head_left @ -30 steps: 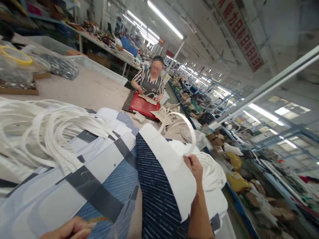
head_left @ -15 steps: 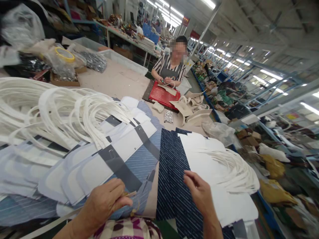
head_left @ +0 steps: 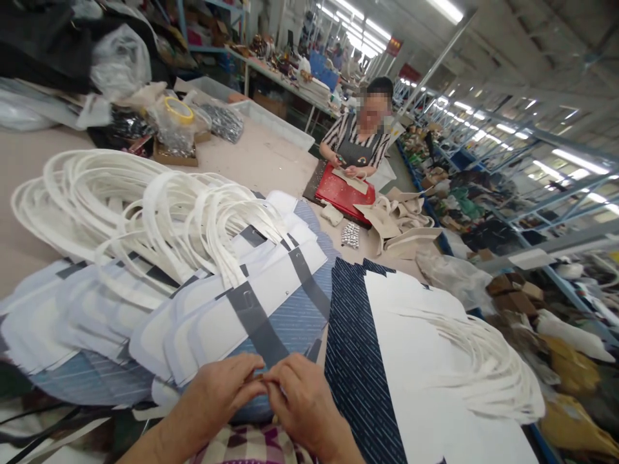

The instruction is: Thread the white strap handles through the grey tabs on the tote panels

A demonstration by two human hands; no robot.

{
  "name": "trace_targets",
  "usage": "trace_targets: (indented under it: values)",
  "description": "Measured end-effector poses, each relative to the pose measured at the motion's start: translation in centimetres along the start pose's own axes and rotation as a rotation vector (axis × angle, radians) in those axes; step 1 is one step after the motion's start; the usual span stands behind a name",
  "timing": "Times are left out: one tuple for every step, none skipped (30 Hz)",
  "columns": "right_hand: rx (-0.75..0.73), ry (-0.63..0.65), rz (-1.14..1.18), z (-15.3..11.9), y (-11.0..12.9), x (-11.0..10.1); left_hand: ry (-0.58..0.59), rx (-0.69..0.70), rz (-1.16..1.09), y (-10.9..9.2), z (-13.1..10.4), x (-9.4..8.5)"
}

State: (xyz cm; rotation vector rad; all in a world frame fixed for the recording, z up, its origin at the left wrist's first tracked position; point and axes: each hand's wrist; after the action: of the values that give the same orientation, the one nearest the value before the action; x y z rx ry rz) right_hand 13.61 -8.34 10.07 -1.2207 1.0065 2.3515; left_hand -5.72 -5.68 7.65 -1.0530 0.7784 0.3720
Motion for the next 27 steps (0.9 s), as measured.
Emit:
trace_targets:
  values:
    - [0.01,0.0,-0.001,0.3,0.0,0.4,0.024,-0.026,-0.024,0.3,-0.1,0.0]
    - [0.024,-0.009,0.004,0.6,0.1,0.8,0.045,-0.045,-0.042,0.5,-0.2,-0.1]
    - [0.043,-0.03,0.019,0.9,0.2,1.2,0.057,-0.06,-0.056,0.8,-0.2,-0.1]
    - [0.069,-0.059,0.048,1.2,0.2,1.7,0.056,-0.077,-0.069,1.0,-0.3,-0.2]
    - [0.107,-0.095,0.082,1.5,0.1,2.2,0.047,-0.092,-0.082,1.2,-0.3,-0.3]
    - [0.156,-0.136,0.115,1.9,-0.1,2.7,0.038,-0.108,-0.1,1.4,-0.3,-0.4]
    - [0.22,-0.181,0.143,2.2,-0.6,3.2,0.035,-0.12,-0.124,1.6,-0.3,-0.5]
    - [0.305,-0.23,0.174,2.5,-1.3,3.8,0.037,-0.126,-0.154,1.8,-0.3,-0.7]
    - [0.415,-0.286,0.216,2.7,-2.4,4.3,0.04,-0.133,-0.186,2.1,-0.3,-0.9]
    - [0.541,-0.349,0.274,3.0,-3.7,4.8,0.047,-0.141,-0.213,2.4,-0.3,-1.0]
    - [0.674,-0.422,0.361,3.2,-5.2,5.2,0.051,-0.155,-0.227,2.8,-0.3,-1.2]
    - [0.796,-0.494,0.463,3.3,-6.9,5.6,0.048,-0.182,-0.224,3.4,-0.2,-1.4]
    - [0.893,-0.557,0.56,3.5,-8.6,5.9,0.036,-0.214,-0.206,4.1,-0.2,-1.5]
    - [0.955,-0.605,0.634,3.6,-10.3,6.2,0.018,-0.252,-0.173,4.9,-0.2,-1.5]
    - [0.986,-0.637,0.677,3.8,-11.7,6.5,-0.01,-0.282,-0.135,5.8,-0.2,-1.5]
    - [1.0,-0.653,0.694,3.9,-13.0,6.8,-0.046,-0.3,-0.097,6.7,-0.3,-1.5]
    - [1.008,-0.657,0.694,4.1,-14.0,7.1,-0.081,-0.301,-0.063,7.5,-0.4,-1.3]
    - [1.013,-0.65,0.688,4.3,-14.7,7.4,-0.105,-0.288,-0.033,8.2,-0.5,-1.2]
    - [1.02,-0.641,0.686,4.5,-15.2,7.7,-0.124,-0.266,-0.008,8.8,-0.7,-1.0]
    - [1.026,-0.629,0.682,4.6,-15.5,8.0,-0.139,-0.247,0.011,9.3,-0.8,-0.8]
    - [1.032,-0.614,0.675,4.8,-15.7,8.2,-0.149,-0.233,0.023,9.6,-1.0,-0.6]
    - [1.037,-0.598,0.663,5.0,-15.8,8.5,-0.155,-0.227,0.03,9.8,-1.1,-0.4]
    - [1.041,-0.58,0.648,5.2,-15.8,8.6,-0.162,-0.225,0.032,10.0,-1.2,-0.3]
    - [1.046,-0.559,0.63,5.4,-15.8,8.8,-0.166,-0.226,0.029,10.0,-1.3,-0.3]
    - [1.049,-0.536,0.611,5.5,-15.9,8.9,-0.165,-0.224,0.025,10.1,-1.3,-0.2]
    - [1.054,-0.509,0.592,5.6,-16.0,8.9,-0.16,-0.218,0.021,10.1,-1.3,-0.2]
    - [1.058,-0.48,0.569,5.7,-16.1,8.8,-0.156,-0.209,0.021,10.1,-1.3,-0.2]
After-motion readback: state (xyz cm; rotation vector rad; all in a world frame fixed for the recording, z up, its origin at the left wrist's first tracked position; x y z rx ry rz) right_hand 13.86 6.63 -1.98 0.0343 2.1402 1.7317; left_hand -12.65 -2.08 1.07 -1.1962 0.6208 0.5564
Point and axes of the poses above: each hand's wrist, its own z-axis towards the middle knuckle, its own x-axis out of the palm, y = z × x, and after that the axes turned 14 degrees about -x, right-handed
